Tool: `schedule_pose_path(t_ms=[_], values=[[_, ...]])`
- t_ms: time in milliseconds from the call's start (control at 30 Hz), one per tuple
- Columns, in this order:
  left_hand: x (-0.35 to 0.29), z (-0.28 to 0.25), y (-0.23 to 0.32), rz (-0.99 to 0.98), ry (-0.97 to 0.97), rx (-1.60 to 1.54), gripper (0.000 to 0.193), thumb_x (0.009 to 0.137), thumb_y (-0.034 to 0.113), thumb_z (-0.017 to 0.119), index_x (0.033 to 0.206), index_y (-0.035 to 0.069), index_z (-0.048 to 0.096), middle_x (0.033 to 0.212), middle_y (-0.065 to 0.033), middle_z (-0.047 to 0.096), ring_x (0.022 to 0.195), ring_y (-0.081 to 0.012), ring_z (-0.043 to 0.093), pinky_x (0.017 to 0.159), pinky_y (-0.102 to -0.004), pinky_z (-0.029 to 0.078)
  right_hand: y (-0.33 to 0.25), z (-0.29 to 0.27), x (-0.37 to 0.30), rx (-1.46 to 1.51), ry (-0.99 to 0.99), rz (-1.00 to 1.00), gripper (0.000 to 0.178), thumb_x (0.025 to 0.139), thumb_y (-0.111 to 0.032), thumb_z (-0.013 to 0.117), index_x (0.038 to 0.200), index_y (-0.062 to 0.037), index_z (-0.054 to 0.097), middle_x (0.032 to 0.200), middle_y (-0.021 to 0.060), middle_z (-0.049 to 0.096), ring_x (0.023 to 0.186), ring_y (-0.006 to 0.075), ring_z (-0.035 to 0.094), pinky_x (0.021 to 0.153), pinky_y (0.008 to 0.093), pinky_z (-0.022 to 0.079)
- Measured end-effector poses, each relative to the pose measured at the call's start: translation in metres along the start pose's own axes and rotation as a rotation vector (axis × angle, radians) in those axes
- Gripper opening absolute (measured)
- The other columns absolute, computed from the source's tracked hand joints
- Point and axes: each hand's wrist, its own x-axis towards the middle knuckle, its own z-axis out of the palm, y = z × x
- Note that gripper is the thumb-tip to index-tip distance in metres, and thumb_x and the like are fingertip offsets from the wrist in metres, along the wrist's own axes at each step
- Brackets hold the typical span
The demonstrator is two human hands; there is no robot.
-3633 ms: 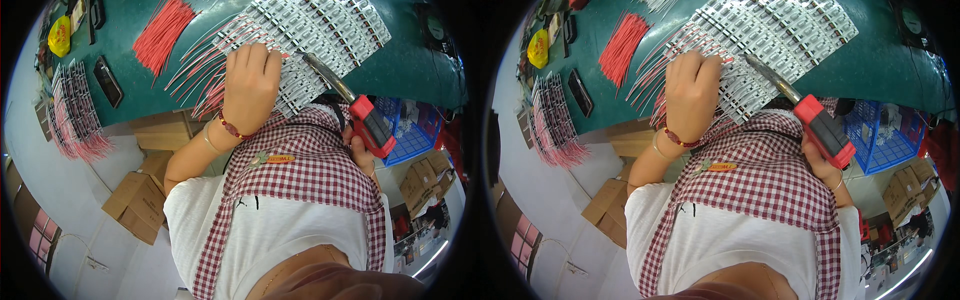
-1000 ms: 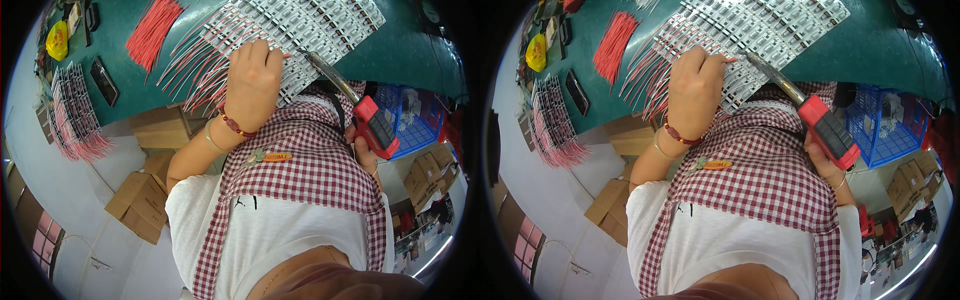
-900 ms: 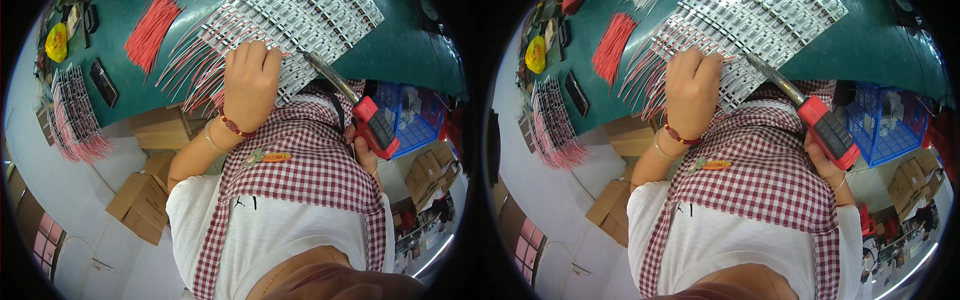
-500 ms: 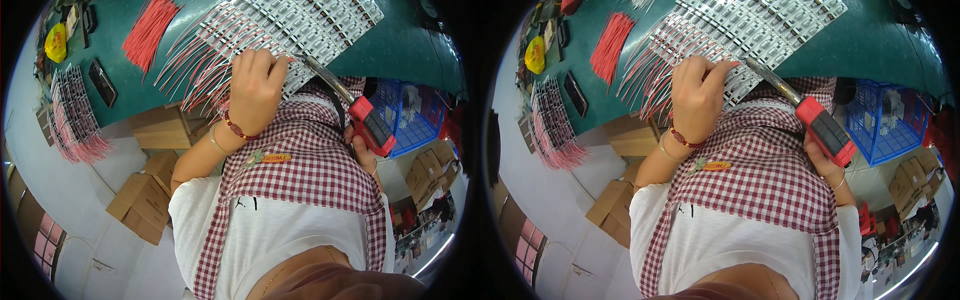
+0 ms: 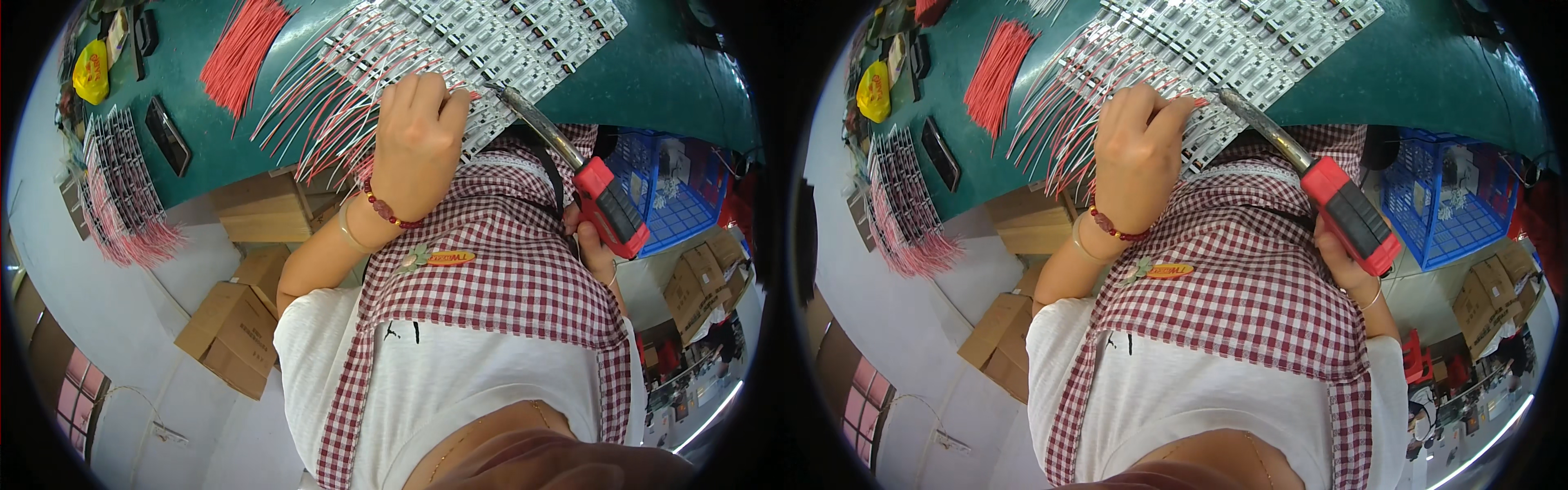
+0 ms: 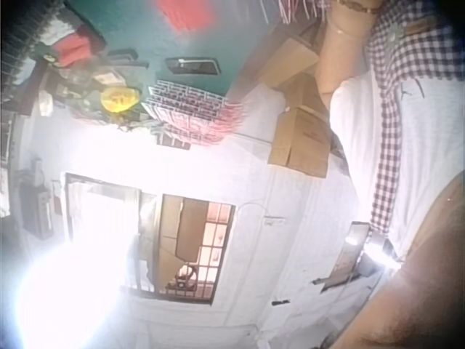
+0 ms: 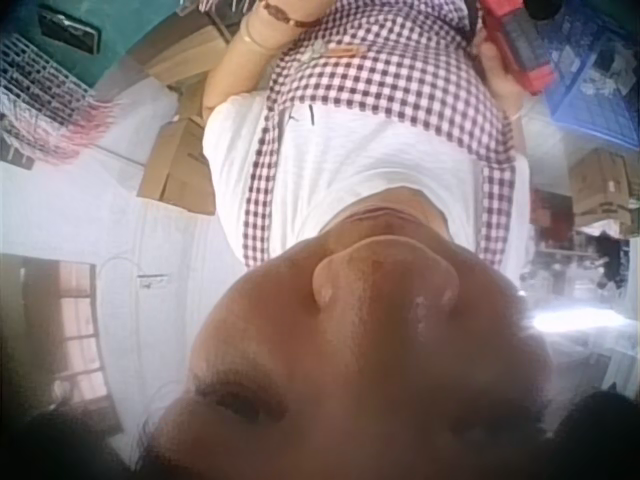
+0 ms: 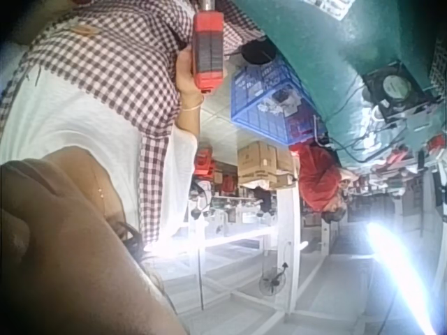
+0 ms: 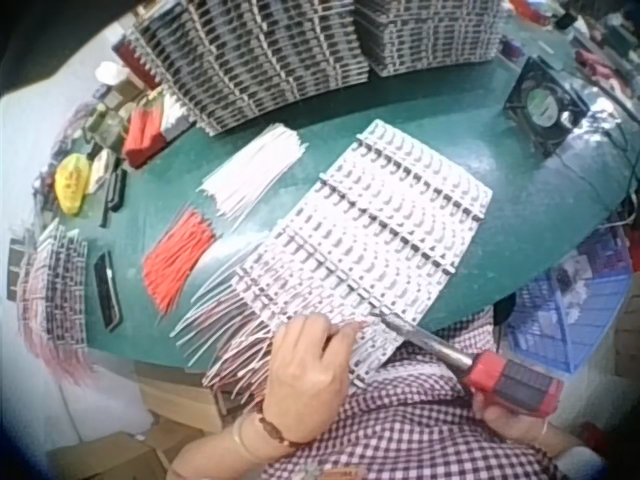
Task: The person uses a soldering iron to attach red and white wires to a grid-like circuit board. They repeatedly pick up wires, position them on the board, and apply the soldering iron to secure them in place.
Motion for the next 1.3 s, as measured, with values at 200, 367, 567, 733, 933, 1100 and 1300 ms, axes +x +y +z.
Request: schedule_pose_path(t_ms=[200, 367, 567, 733, 933, 1100, 1300], values=[[0.000, 0.001, -0.001, 0.012, 0.019, 0.012, 0.018, 0.068, 0.000, 0.067, 0.085, 0.007, 0.067, 0.071, -0.0036, 0.048, 0.068, -0.0213, 0.049, 0.062, -0.0334, 0.039, 0.006, -0.002, -0.003, -0.062, 0.025, -0.065, 0.027, 0.083, -0.019, 0.066, 0.099, 0.0017, 0.065, 0.082, 0.0069, 0.066, 0.070, 0.0159, 0.062, 0.065, 0.0272, 0.048], [-0.003, 0.004, -0.001, 0.052, 0.042, -0.015, 0.018, 0.069, 0.001, 0.069, 0.086, 0.006, 0.067, 0.071, -0.0030, 0.048, 0.068, -0.0206, 0.049, 0.062, -0.0333, 0.039, 0.000, 0.000, 0.004, 0.100, -0.015, 0.003, 0.027, 0.083, -0.020, 0.067, 0.098, 0.0024, 0.065, 0.081, 0.0068, 0.066, 0.069, 0.0160, 0.062, 0.063, 0.0274, 0.049], [-0.002, 0.007, 0.002, 0.038, 0.013, -0.021, 0.016, 0.071, 0.000, 0.069, 0.085, 0.006, 0.067, 0.071, -0.0041, 0.047, 0.068, -0.0213, 0.048, 0.062, -0.0333, 0.039, 0.004, 0.002, -0.002, -0.033, 0.007, 0.020, 0.028, 0.084, -0.025, 0.065, 0.093, 0.0009, 0.064, 0.079, 0.0079, 0.063, 0.069, 0.0177, 0.060, 0.064, 0.0290, 0.047], [0.001, 0.006, 0.002, 0.051, 0.001, -0.021, 0.014, 0.071, 0.001, 0.068, 0.084, 0.006, 0.067, 0.071, -0.0050, 0.047, 0.069, -0.0221, 0.049, 0.063, -0.0338, 0.039, 0.000, 0.001, 0.003, 0.008, -0.023, 0.072, 0.031, 0.084, -0.030, 0.065, 0.094, -0.0002, 0.063, 0.081, 0.0073, 0.061, 0.071, 0.0175, 0.057, 0.066, 0.0292, 0.045], [0.001, 0.004, 0.003, 0.020, -0.044, -0.013, 0.015, 0.071, 0.001, 0.067, 0.085, 0.006, 0.067, 0.074, -0.0056, 0.049, 0.071, -0.0225, 0.050, 0.064, -0.0342, 0.040, 0.007, -0.002, -0.006, 0.088, 0.036, 0.022, 0.030, 0.084, -0.023, 0.067, 0.100, 0.0017, 0.065, 0.086, 0.0081, 0.067, 0.074, 0.0173, 0.064, 0.068, 0.0285, 0.050], [-0.001, 0.005, 0.002, 0.034, -0.025, -0.005, 0.016, 0.071, 0.000, 0.066, 0.087, 0.005, 0.066, 0.075, -0.0050, 0.050, 0.071, -0.0219, 0.051, 0.064, -0.0338, 0.040, 0.015, -0.004, -0.011, 0.121, 0.037, 0.041, 0.033, 0.084, -0.022, 0.067, 0.106, 0.0024, 0.063, 0.090, 0.0078, 0.067, 0.079, 0.0158, 0.064, 0.072, 0.0276, 0.050], [-0.007, 0.004, 0.002, 0.086, 0.007, -0.003, 0.022, 0.069, -0.002, 0.066, 0.090, 0.004, 0.067, 0.074, -0.0042, 0.050, 0.070, -0.0207, 0.050, 0.063, -0.0329, 0.039, 0.007, 0.001, -0.009, 0.149, 0.086, 0.037, 0.033, 0.084, -0.026, 0.068, 0.102, 0.0017, 0.065, 0.087, 0.0074, 0.068, 0.076, 0.0155, 0.064, 0.070, 0.0269, 0.050]])
